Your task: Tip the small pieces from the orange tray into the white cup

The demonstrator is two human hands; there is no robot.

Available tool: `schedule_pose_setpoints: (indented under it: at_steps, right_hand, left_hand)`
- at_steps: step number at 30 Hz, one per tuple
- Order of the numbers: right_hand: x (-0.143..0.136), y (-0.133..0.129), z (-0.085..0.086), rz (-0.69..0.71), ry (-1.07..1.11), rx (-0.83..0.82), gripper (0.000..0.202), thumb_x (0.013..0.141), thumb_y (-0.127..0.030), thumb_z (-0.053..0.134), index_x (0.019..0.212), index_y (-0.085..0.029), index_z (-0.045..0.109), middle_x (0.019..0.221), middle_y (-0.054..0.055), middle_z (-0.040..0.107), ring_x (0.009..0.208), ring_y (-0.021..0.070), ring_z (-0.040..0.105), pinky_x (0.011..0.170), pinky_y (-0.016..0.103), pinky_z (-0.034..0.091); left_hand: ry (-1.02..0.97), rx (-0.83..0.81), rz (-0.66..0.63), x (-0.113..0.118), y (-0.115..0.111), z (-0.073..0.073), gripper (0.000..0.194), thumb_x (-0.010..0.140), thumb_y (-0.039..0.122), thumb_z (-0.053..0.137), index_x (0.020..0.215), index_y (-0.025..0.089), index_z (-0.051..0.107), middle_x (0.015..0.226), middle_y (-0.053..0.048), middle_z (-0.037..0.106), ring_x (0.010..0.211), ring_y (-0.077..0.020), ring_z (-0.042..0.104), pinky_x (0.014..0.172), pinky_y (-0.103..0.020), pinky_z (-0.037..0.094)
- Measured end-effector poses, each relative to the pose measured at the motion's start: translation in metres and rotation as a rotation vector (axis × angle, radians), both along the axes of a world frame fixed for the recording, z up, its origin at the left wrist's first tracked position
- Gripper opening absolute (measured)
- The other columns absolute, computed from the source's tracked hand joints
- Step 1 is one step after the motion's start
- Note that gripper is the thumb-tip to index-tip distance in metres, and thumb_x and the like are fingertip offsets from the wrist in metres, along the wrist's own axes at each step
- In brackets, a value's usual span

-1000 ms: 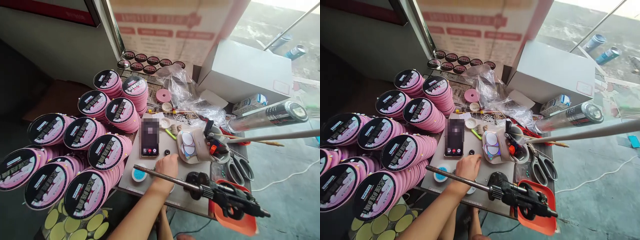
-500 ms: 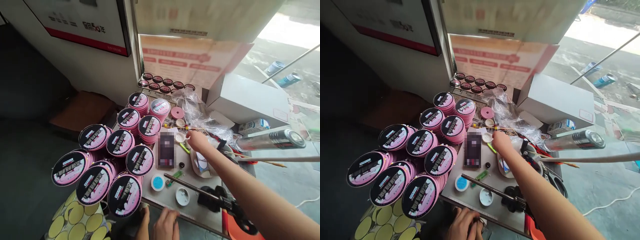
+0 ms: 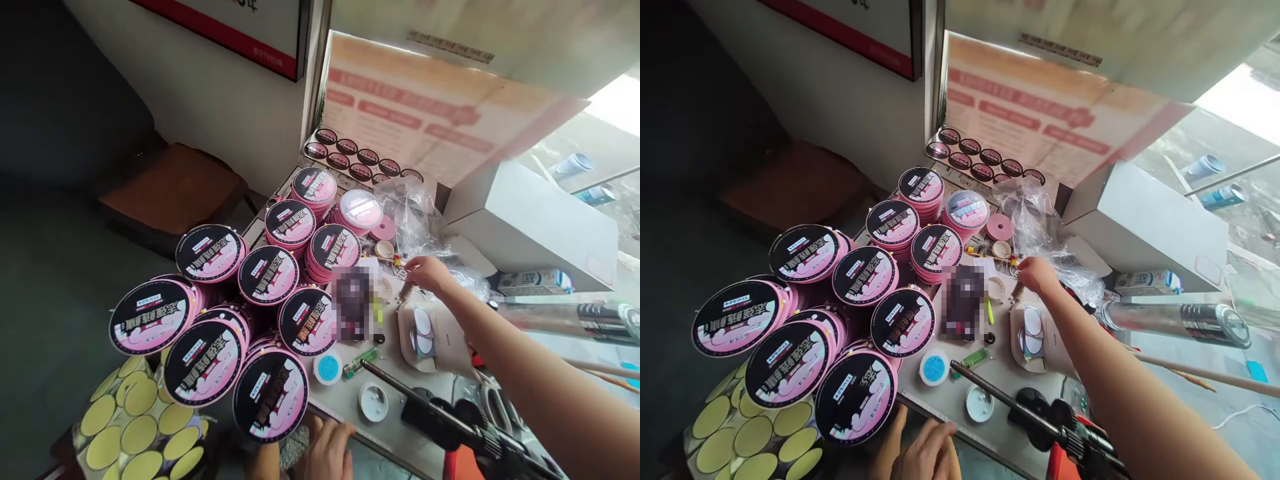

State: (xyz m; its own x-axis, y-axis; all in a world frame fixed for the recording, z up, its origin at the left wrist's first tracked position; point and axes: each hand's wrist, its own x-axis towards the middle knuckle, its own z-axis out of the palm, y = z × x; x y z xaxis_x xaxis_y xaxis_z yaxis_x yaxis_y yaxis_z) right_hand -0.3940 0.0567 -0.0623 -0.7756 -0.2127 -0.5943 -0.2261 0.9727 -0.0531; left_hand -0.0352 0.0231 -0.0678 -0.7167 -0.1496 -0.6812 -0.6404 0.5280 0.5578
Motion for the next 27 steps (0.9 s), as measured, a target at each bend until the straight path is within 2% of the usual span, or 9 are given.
schedule_pose_setpoints:
  at_steps: [4,7,10,16,21,27]
  right_hand:
    - [-0.004,-0.005,0.002,0.146,0.082,0.062,0.037,0.072,-0.008,0.045,0.107,-0.010,0.057,0.107,0.019,0.062,0.099,0.0292,0.058,0.074,0.034,0.045]
    - [0.010,-0.005,0.001,0.284,0.025,0.098,0.030,0.071,-0.007,0.046,0.095,-0.011,0.063,0.104,0.019,0.063,0.098,0.0315,0.059,0.075,0.037,0.044]
    - [0.028,0.000,-0.002,0.350,-0.034,0.125,0.026,0.070,-0.008,0.049,0.090,-0.013,0.065,0.100,0.015,0.066,0.095,0.0279,0.061,0.074,0.033,0.045]
    - [0.043,0.007,-0.008,0.335,-0.012,0.151,0.029,0.071,-0.011,0.046,0.093,-0.016,0.064,0.099,0.014,0.066,0.092,0.0267,0.062,0.069,0.031,0.046]
    - [0.048,0.007,-0.012,0.305,0.027,0.158,0.028,0.071,-0.010,0.043,0.091,-0.013,0.063,0.097,0.016,0.066,0.093,0.0298,0.062,0.069,0.033,0.046]
    - [0.048,0.007,-0.018,0.280,0.064,0.155,0.028,0.070,-0.008,0.044,0.089,-0.012,0.064,0.095,0.016,0.067,0.093,0.0309,0.062,0.075,0.037,0.045]
  left_hand:
    - [-0.021,-0.074,0.044,-0.019,0.019,-0.006,0.078,0.060,-0.004,0.047,0.129,0.031,0.038,0.119,-0.003,0.055,0.105,-0.0225,0.055,0.088,-0.037,0.048]
    - [-0.007,-0.169,0.053,-0.028,0.031,-0.008,0.079,0.064,-0.002,0.054,0.131,0.033,0.032,0.117,-0.002,0.056,0.104,-0.0217,0.055,0.086,-0.036,0.049]
    - [0.043,-0.269,0.071,-0.034,0.040,-0.011,0.074,0.067,0.005,0.062,0.130,0.032,0.035,0.109,-0.002,0.058,0.098,-0.0217,0.058,0.083,-0.036,0.051]
    - [0.151,-0.442,0.070,-0.041,0.050,-0.018,0.069,0.063,0.010,0.073,0.122,0.030,0.043,0.096,0.001,0.061,0.084,-0.0201,0.062,0.068,-0.033,0.055]
    - [0.188,-0.483,0.061,-0.046,0.046,-0.015,0.062,0.063,0.016,0.074,0.119,0.025,0.047,0.092,0.001,0.062,0.079,-0.0193,0.063,0.061,-0.031,0.054]
    - [0.165,-0.470,0.050,-0.055,0.041,-0.010,0.052,0.066,0.018,0.071,0.113,0.027,0.051,0.091,0.002,0.062,0.077,-0.0200,0.063,0.058,-0.032,0.051]
